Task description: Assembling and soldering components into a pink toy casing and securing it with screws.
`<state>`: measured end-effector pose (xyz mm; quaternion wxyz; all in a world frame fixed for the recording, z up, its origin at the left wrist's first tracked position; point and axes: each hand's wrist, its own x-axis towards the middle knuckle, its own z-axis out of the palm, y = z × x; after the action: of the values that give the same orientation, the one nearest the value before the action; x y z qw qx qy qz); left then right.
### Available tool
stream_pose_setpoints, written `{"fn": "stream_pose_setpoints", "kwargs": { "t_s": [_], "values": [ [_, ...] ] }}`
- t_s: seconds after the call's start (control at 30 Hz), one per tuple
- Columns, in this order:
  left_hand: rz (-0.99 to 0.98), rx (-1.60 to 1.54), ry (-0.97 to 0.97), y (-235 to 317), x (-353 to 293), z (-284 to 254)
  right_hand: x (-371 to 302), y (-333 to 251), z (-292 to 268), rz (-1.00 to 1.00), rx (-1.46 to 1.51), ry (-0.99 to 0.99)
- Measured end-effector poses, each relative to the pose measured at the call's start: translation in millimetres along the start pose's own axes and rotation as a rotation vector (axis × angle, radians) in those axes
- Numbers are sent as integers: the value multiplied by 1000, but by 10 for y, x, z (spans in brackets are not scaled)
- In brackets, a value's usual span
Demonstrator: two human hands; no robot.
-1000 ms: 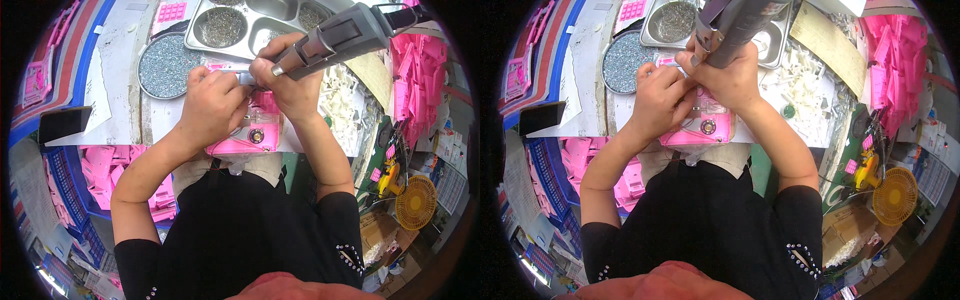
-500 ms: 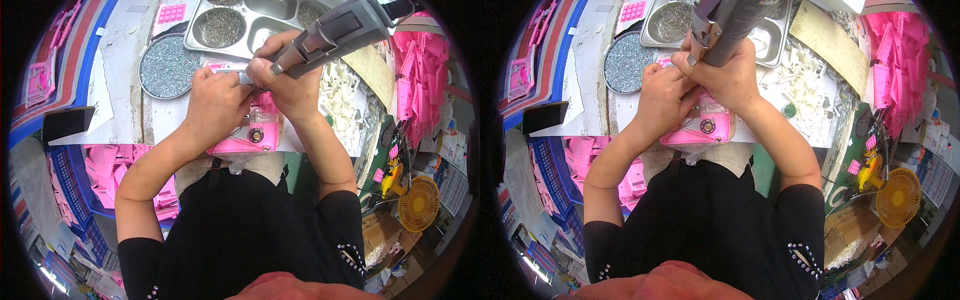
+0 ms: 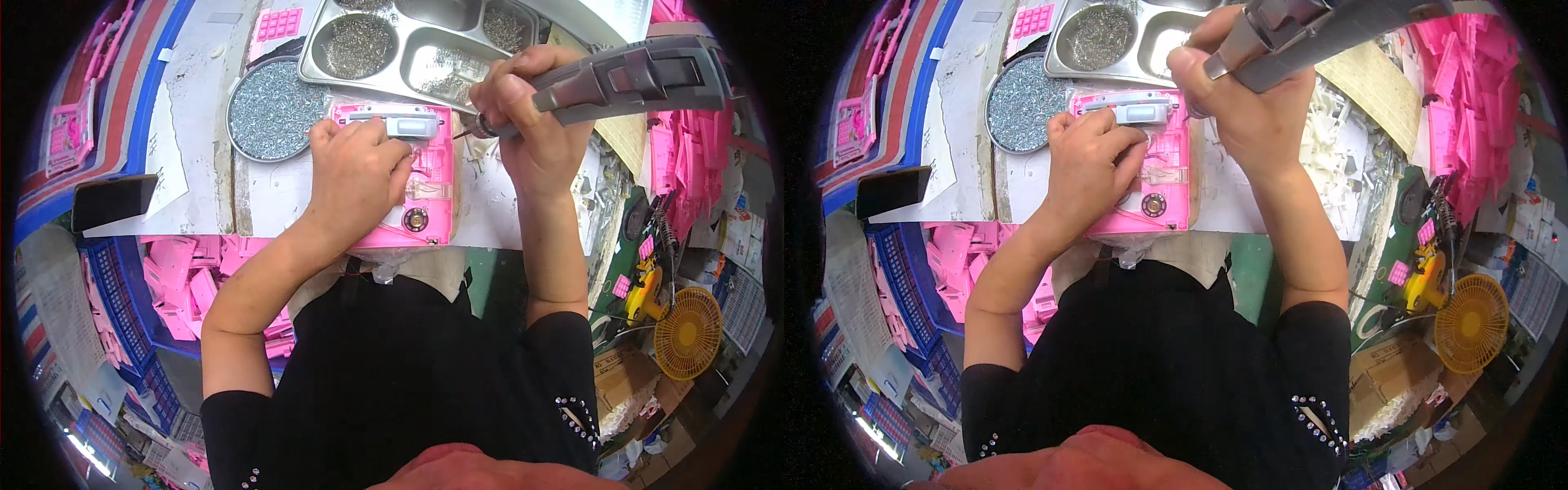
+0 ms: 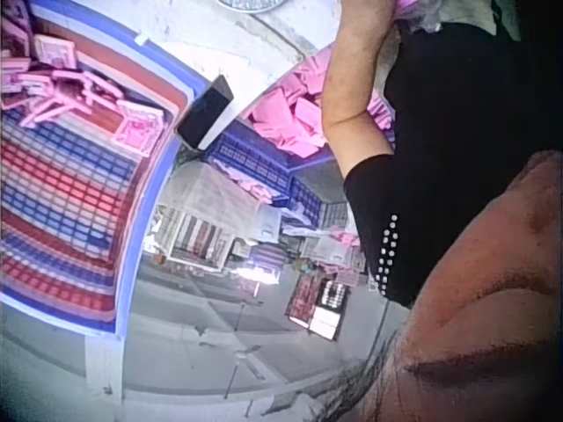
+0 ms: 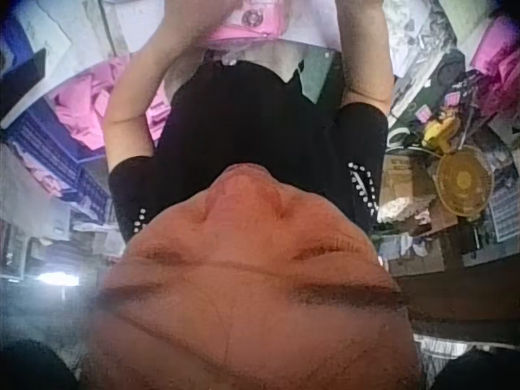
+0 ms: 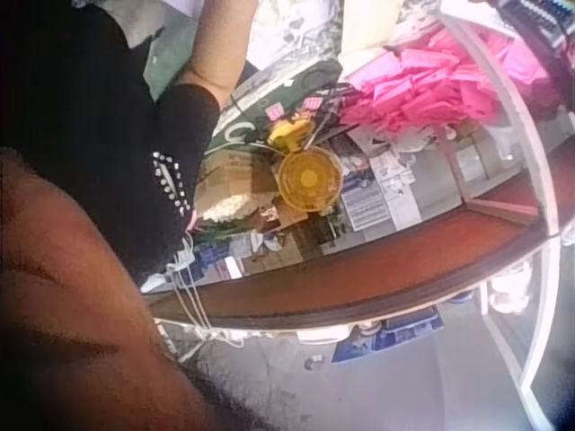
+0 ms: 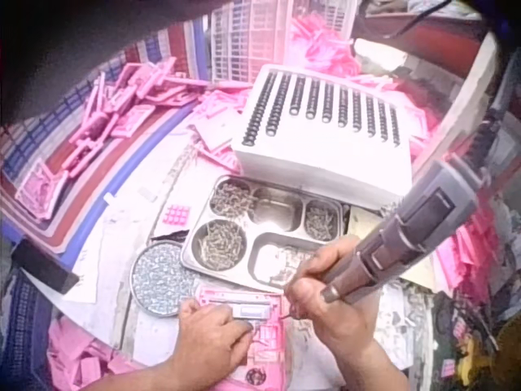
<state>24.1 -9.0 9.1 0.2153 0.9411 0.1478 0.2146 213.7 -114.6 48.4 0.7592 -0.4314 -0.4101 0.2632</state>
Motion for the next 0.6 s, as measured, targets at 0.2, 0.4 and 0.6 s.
{"fn": "stream_pose_setpoints", "kwargs": {
  "t_s": [0.2, 0.4, 0.6],
  "values": [
    [-47, -60, 28, -16, -39, 52, -44, -25, -44, 6, -26, 19],
    [-76, -93, -9, -28, -41, 18, -53, -38, -89, 17, 67, 3],
    [-55, -72, -19, -30, -50, 20, -78, -99, -116, 43, -337, 89]
  ]
}}
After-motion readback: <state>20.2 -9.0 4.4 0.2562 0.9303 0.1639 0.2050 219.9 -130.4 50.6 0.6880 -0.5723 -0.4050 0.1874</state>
